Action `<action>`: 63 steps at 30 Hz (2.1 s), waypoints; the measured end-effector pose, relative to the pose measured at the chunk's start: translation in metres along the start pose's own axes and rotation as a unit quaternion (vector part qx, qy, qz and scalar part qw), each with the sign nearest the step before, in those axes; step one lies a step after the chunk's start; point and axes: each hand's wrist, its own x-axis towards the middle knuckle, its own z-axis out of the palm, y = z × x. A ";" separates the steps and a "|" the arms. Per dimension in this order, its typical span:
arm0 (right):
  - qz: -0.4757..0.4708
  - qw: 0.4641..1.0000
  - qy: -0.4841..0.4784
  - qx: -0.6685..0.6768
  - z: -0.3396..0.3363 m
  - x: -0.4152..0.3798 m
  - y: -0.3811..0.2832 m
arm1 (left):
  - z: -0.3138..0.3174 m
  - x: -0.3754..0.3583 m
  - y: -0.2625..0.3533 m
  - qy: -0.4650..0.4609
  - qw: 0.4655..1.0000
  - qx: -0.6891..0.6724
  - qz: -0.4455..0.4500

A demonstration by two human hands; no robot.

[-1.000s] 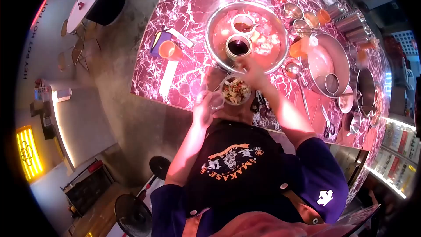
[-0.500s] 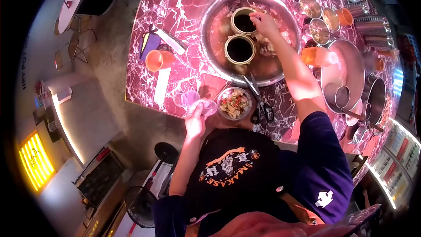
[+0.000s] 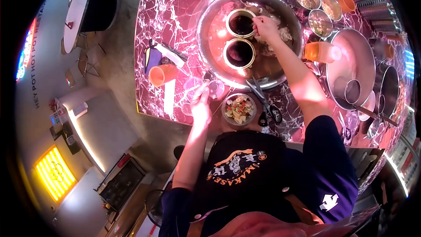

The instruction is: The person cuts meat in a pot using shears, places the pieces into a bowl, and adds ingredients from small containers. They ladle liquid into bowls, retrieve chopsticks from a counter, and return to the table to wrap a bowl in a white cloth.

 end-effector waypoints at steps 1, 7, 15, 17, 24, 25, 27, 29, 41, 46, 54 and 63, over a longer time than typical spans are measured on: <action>0.001 1.000 0.001 0.004 0.001 -0.002 0.003 | 0.004 0.004 0.001 0.000 1.000 0.004 0.001; -0.041 0.996 0.052 0.058 0.007 -0.015 0.004 | 0.014 0.023 0.004 -0.020 0.999 0.012 -0.030; -0.059 0.996 0.061 -0.005 0.008 -0.009 0.005 | 0.025 0.041 0.007 -0.032 0.999 0.001 -0.026; -0.060 0.997 0.055 0.003 0.008 -0.012 0.004 | 0.024 0.046 0.005 -0.040 0.999 -0.003 -0.026; -0.014 0.994 0.021 0.111 0.005 -0.016 0.008 | 0.029 0.049 0.004 -0.039 0.999 0.015 -0.012; -0.014 0.993 0.022 0.111 0.004 -0.017 0.008 | 0.027 0.049 0.002 -0.045 0.999 0.018 -0.013; -0.003 0.991 0.021 0.134 0.002 -0.021 0.005 | 0.028 0.048 0.002 -0.051 0.998 0.022 -0.014; -0.016 0.991 0.020 0.129 0.000 -0.024 0.002 | 0.030 0.044 0.001 -0.040 0.999 0.012 -0.020; -0.056 0.988 0.002 0.146 -0.017 -0.047 -0.026 | 0.069 0.099 0.013 -0.037 0.995 0.070 0.068; -0.084 0.991 0.026 0.102 -0.024 -0.067 -0.053 | 0.106 0.136 0.009 0.021 0.981 0.152 0.118; -0.140 0.985 0.015 0.096 -0.036 -0.092 -0.089 | 0.133 0.168 -0.012 0.094 0.941 0.273 0.177; -0.194 0.981 0.016 0.023 -0.024 -0.127 -0.076 | 0.149 0.180 -0.012 0.100 0.958 0.230 0.137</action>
